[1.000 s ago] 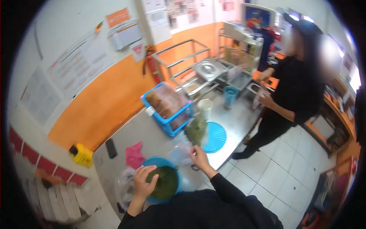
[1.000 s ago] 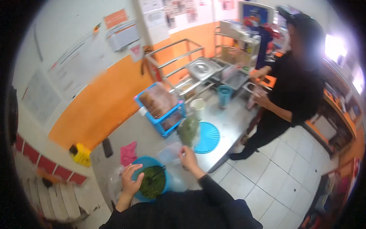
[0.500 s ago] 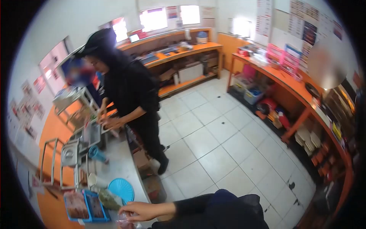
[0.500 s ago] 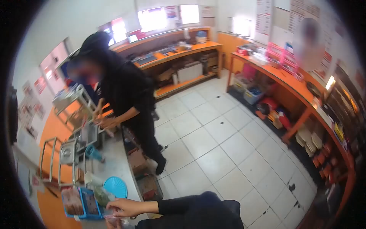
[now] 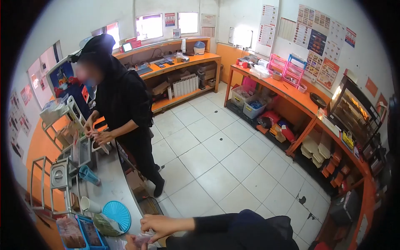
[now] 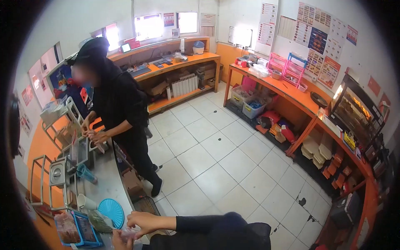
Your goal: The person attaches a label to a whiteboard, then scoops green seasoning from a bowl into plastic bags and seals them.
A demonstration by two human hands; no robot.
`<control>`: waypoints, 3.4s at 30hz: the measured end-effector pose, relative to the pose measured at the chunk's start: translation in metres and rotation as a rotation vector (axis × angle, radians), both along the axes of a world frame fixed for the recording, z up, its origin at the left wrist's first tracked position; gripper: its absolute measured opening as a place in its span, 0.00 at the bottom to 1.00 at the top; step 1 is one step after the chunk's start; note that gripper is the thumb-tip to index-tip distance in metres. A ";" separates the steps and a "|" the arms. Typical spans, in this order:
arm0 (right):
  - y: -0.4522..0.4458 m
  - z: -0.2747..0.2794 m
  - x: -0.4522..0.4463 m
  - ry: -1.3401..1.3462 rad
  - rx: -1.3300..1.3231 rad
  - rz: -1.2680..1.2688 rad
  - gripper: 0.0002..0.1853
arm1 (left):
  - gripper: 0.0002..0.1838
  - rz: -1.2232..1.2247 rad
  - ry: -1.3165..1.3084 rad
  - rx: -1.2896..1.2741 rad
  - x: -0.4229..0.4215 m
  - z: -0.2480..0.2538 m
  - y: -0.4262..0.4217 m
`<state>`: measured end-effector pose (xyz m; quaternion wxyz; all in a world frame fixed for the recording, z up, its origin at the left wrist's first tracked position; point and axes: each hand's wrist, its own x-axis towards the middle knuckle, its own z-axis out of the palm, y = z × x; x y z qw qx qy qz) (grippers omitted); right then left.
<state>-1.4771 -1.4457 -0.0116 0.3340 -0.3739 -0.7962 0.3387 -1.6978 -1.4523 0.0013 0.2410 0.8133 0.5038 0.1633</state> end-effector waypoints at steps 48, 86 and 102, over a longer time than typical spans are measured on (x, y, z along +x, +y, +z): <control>0.126 -0.194 -0.228 -0.501 -0.063 0.233 0.16 | 0.24 1.091 -0.480 -0.311 -0.309 -0.219 0.050; 0.115 -0.067 -0.207 -0.170 0.167 0.215 0.07 | 0.17 0.610 -0.028 -0.103 -0.175 0.007 -0.003; 0.002 0.010 -0.240 0.193 -0.356 0.857 0.09 | 0.11 1.082 -1.029 0.153 -0.109 -0.033 -0.150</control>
